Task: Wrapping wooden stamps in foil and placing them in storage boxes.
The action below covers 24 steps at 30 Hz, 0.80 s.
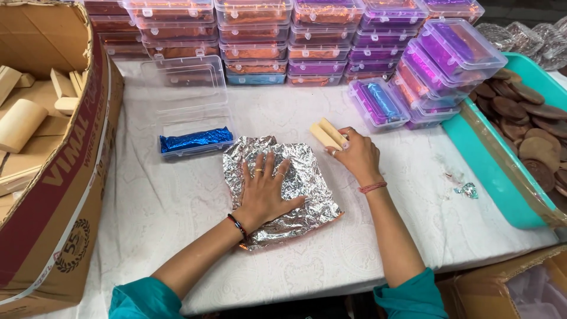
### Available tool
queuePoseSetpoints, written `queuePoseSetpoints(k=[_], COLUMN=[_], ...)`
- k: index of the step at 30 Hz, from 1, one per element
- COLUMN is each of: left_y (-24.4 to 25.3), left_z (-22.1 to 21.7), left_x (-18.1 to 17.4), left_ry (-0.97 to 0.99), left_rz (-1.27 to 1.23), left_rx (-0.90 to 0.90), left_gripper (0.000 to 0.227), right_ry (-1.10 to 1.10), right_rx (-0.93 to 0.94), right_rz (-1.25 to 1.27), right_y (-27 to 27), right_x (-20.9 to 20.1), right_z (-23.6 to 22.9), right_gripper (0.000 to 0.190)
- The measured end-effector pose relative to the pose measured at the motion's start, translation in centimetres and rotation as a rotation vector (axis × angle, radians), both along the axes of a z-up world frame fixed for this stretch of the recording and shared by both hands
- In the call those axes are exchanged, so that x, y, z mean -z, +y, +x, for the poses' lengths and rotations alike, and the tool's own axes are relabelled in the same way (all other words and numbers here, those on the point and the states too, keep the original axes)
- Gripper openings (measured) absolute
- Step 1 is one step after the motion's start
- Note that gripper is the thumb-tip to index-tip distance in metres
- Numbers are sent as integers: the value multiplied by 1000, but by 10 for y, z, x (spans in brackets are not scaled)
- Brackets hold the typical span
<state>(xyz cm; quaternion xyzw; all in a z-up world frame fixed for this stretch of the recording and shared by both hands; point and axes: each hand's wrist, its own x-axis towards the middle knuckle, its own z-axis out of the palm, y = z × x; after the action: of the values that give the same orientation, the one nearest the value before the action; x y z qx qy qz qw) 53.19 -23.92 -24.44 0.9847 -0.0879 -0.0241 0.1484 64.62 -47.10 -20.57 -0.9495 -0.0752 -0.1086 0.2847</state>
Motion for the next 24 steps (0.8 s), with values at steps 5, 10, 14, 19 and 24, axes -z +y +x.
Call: queuePoseSetpoints(k=[5, 10, 14, 19, 24], left_y=[1, 3, 5, 5, 11], left_z=[6, 6, 14, -6, 0], left_x=[16, 20, 43, 9, 34], left_ry=[-111, -102, -309, -360, -598], left_rz=[-41, -61, -44, -6, -37], left_rx=[57, 88, 152, 298, 450], left_gripper=[111, 110, 104, 90, 47], right_ry=[-127, -180, -54, 93, 25], right_rx=[-28, -54, -205, -507, -651], right_rz=[-196, -104, 331, 485, 280], right_y=[0, 3, 5, 36, 48], right_x=[11, -2, -6, 3, 12], right_z=[2, -8, -6, -27, -35], right_gripper=[40, 37, 32, 31, 33])
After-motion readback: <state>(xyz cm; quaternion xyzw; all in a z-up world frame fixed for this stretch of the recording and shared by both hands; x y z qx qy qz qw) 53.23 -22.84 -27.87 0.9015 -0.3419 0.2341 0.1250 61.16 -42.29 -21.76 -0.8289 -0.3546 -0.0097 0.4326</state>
